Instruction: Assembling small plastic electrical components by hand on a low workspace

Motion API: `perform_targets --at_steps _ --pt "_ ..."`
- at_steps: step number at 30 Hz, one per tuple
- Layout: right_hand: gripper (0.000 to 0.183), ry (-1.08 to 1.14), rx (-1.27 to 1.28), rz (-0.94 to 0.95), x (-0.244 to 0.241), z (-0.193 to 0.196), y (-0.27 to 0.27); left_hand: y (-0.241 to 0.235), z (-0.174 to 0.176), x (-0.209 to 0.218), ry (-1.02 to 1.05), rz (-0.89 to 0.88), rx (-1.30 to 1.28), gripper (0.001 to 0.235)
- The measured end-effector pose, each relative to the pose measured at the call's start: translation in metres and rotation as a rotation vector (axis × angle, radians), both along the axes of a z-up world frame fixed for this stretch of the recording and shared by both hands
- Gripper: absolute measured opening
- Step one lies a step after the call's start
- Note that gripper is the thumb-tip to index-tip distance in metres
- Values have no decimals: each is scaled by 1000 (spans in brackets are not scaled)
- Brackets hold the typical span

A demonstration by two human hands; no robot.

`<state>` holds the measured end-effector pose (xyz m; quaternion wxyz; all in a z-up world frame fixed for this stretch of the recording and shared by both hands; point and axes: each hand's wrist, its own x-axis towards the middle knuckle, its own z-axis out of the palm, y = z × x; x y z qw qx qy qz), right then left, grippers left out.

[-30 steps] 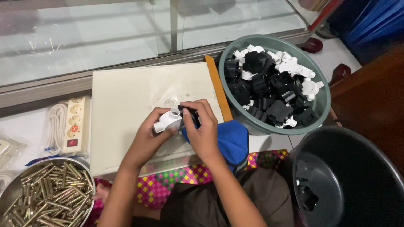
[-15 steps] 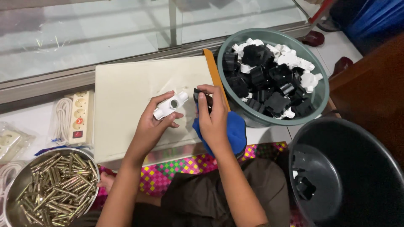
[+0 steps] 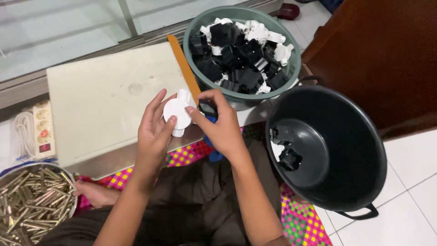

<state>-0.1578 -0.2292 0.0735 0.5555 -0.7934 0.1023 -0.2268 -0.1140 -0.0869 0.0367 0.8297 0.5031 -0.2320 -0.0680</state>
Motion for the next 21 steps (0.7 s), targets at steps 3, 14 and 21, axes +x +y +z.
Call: perform_targets --at_steps 3,14,21 --pt "27 12 11 23 -30 -1 -5 -6 -9 -21 109 -13 -3 59" --pt "26 -125 -210 -141 -116 0 -62 -78 -41 -81 75 -37 236 51" --pt "24 -45 -461 -211 -158 3 -143 -155 -23 -89 -197 -131 394 46"
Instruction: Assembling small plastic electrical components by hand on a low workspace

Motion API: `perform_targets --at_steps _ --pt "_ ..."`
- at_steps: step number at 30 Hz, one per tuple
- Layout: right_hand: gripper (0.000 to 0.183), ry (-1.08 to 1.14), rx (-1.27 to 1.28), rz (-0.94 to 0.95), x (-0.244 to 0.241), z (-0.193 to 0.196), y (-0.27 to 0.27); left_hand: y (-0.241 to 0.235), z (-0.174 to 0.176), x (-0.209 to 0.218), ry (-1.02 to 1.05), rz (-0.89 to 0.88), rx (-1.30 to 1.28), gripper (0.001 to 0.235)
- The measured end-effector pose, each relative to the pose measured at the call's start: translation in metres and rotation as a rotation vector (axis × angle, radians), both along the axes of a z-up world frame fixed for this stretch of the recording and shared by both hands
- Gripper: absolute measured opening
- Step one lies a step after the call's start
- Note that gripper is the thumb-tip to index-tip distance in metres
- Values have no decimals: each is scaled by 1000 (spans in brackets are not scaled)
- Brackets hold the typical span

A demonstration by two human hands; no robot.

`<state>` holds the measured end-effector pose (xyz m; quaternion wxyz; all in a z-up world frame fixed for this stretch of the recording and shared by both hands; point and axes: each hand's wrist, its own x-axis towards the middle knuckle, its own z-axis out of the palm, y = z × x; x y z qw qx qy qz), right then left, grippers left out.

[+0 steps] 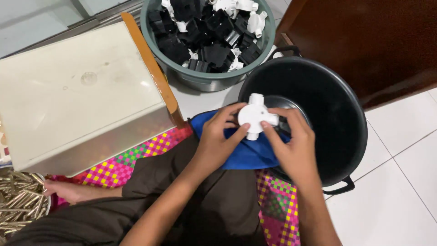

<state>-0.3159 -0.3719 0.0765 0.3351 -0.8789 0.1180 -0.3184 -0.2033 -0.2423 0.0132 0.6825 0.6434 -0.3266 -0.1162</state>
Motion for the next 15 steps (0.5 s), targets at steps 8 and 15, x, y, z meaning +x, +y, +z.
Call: perform_targets --at_steps 8,15 --pt "43 803 283 -10 -10 -15 -76 -102 -76 9 -175 -348 545 42" --pt "47 1202 230 194 -11 -63 -119 -173 -128 2 -348 -723 918 39"
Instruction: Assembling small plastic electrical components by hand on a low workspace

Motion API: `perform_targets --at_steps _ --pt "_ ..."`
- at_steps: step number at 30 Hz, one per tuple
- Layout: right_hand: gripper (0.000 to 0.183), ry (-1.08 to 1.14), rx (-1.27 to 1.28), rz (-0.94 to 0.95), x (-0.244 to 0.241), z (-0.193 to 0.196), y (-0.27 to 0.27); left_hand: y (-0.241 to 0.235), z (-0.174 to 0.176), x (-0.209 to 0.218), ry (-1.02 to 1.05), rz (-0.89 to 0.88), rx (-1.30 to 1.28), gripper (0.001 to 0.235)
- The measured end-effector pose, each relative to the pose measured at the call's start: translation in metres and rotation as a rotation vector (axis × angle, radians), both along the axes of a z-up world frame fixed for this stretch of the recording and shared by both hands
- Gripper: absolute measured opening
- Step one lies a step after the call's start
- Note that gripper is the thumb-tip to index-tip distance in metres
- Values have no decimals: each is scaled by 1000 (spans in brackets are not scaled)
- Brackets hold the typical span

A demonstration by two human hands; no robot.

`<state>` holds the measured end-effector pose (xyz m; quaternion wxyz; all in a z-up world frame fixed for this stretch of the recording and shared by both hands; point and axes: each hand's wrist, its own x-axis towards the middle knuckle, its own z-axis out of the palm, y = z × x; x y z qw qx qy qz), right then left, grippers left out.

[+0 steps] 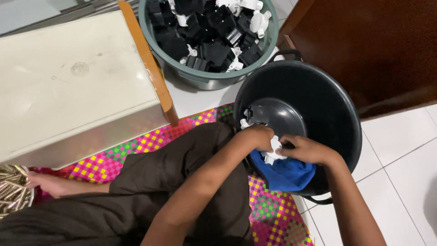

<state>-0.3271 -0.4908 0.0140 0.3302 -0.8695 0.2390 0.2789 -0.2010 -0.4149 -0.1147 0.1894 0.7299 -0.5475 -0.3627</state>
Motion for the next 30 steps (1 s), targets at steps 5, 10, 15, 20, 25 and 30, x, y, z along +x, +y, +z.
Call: perform_targets --at_steps 5,10,15,20,25,30 --pt "48 -47 -121 35 0 -89 -46 -51 -92 -6 -113 45 139 33" --pt "56 4 -223 13 1 -117 -44 -33 -54 -5 -64 133 215 42" --pt "55 -48 -222 42 8 -120 -43 -24 -23 1 -21 260 237 45" --pt "55 -88 -245 96 10 -103 -37 -19 3 6 54 374 244 62" --pt "67 -38 -223 107 7 -87 -24 -20 -13 0 -38 432 195 67" --pt "75 -20 -195 91 2 -79 -17 -18 -20 -4 16 507 181 73"
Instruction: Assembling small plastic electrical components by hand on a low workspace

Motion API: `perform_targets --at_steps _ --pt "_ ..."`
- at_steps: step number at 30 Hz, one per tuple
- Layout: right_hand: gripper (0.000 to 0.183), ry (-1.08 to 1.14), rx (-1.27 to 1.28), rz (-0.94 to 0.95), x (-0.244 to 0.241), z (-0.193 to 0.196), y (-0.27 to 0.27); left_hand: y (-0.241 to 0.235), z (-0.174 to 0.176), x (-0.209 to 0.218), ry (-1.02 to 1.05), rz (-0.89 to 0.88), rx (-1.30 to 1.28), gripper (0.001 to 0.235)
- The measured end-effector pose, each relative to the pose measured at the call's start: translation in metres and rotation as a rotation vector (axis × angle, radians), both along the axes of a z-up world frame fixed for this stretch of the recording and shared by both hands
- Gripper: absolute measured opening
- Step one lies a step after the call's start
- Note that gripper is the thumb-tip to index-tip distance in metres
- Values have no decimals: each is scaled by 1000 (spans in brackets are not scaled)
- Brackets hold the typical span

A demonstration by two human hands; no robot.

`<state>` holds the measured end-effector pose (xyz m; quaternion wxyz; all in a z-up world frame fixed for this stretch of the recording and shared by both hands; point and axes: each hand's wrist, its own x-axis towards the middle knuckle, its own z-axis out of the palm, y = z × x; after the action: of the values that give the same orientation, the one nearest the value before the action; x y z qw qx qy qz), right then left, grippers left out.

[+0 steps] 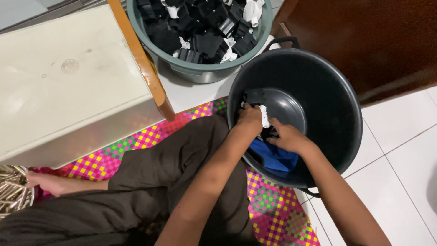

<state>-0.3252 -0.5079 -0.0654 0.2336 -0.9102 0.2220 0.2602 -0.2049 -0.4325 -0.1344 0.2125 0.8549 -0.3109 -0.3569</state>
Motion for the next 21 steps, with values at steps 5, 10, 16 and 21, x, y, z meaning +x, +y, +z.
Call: perform_targets --at_steps 5,10,16,21 --pt "76 -21 3 51 2 -9 -10 -38 -91 8 -180 139 -48 53" --pt "77 -63 0 10 -3 -6 -14 1 -7 -5 -444 91 -242 40" --pt "56 -354 -88 18 -7 57 0 51 62 -26 -688 -37 -571 33" --pt "55 -390 -127 -7 -6 73 -2 86 49 -19 -891 -26 -657 21"
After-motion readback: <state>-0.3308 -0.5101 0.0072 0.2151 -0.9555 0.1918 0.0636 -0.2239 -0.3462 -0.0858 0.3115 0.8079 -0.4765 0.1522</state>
